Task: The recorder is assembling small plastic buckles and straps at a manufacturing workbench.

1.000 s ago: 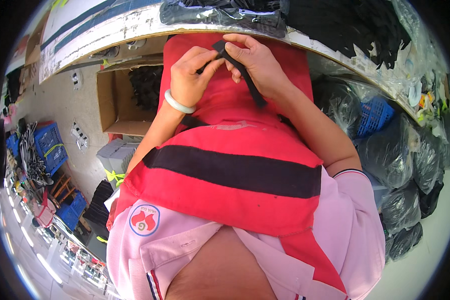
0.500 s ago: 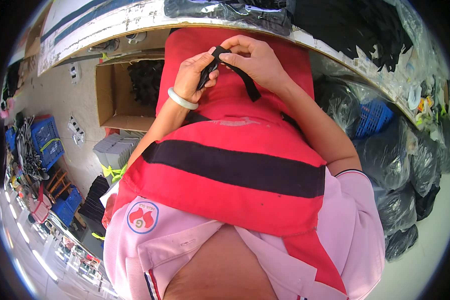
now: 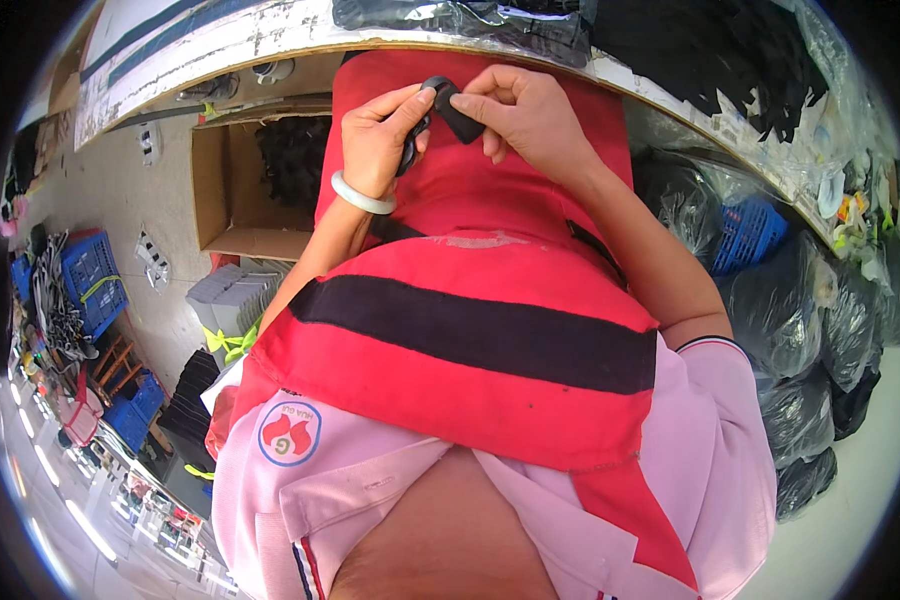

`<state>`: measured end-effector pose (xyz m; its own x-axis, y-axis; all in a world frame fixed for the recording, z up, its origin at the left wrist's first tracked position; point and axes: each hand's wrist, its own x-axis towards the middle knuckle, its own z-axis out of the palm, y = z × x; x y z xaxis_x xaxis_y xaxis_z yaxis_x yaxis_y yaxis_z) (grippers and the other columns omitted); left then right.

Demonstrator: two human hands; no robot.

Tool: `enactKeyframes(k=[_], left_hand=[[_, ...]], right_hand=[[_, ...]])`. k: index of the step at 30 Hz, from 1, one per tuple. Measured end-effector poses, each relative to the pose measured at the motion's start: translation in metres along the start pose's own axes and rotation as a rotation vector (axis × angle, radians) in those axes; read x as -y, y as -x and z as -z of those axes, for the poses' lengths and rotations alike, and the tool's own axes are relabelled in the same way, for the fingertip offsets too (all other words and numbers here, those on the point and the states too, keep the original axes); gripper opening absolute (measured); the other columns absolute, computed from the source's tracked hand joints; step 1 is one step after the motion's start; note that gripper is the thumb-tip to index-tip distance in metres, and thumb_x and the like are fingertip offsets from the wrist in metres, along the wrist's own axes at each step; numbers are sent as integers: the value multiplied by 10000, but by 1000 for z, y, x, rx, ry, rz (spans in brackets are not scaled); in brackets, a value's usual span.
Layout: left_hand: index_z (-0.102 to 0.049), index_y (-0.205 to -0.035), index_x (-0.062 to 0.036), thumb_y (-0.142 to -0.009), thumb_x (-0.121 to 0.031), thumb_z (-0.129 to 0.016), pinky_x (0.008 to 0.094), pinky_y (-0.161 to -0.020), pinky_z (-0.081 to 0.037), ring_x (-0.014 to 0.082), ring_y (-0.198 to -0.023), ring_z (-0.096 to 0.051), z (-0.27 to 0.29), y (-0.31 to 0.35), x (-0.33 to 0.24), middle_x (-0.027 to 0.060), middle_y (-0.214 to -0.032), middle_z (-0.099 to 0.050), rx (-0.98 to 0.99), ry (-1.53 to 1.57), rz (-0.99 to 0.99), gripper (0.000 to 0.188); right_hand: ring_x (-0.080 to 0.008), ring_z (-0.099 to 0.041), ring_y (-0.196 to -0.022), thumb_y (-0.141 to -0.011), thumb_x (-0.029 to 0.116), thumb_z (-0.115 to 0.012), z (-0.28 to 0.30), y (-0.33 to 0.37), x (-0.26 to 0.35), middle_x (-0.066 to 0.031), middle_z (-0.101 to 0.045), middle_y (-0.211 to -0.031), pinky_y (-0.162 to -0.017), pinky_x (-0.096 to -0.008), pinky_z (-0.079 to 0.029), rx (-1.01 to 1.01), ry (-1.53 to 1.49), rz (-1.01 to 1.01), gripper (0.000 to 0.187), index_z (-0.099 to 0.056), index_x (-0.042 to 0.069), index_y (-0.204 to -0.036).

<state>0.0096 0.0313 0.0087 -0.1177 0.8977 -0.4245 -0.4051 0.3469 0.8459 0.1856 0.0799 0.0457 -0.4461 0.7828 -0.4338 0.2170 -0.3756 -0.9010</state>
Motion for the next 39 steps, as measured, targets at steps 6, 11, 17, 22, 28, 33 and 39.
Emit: enactKeyframes(k=[6,11,17,22,28,33,39], left_hand=[[-706,-984,34,-843,-31,-688,192,-473,-390,61,-533,-527,2,8,10,47,-776,-654,39,-143,-241,155],[-718,-949,1,-829,12,-680,187,-518,-411,68,-622,-544,9,6,5,42,-868,-605,126,-193,-419,126],[-720,-923,-1,-811,29,-691,191,-545,-431,72,-667,-546,15,20,-9,39,-913,-586,253,-269,-439,119],[-724,-913,-12,-808,28,-695,192,-545,-426,68,-659,-540,18,30,-16,37,-921,-576,279,-284,-426,116],[-720,-915,-6,-814,22,-692,192,-547,-424,64,-631,-532,21,33,-18,40,-923,-576,271,-272,-427,108],[-710,-902,20,-821,34,-676,201,-534,-417,67,-606,-526,28,32,-16,45,-917,-590,277,-132,-308,89],[-698,-918,21,-849,19,-636,206,-513,-411,58,-597,-524,70,51,-50,68,-936,-624,360,-435,-96,93]], right_hand=[[-77,-583,-542,-902,189,-649,-5,-2,-13,-50,-616,-723,-470,-212,-483,14,-108,-120,198,-601,0,-865],[-78,-606,-634,-911,225,-638,-21,2,-8,-36,-607,-781,-527,-216,-499,-52,-350,-40,204,-621,23,-936],[-79,-560,-618,-919,231,-628,4,-4,-9,-17,-600,-816,-560,-203,-470,282,-254,-193,236,-622,23,-1030],[-62,-549,-720,-885,146,-663,-13,2,-7,-1,-616,-825,-686,-212,-465,75,-170,73,136,-641,18,-926],[-79,-580,-758,-854,127,-698,-14,4,-8,-18,-635,-842,-723,-225,-482,112,-231,112,140,-611,31,-908],[-88,-583,-755,-853,108,-694,-31,-5,-18,-25,-633,-852,-717,-230,-483,-3,-306,114,170,-567,40,-943],[-115,-613,-850,-884,161,-671,-58,-46,-35,-59,-643,-945,-792,-262,-509,-24,-515,89,252,-558,22,-1062]])
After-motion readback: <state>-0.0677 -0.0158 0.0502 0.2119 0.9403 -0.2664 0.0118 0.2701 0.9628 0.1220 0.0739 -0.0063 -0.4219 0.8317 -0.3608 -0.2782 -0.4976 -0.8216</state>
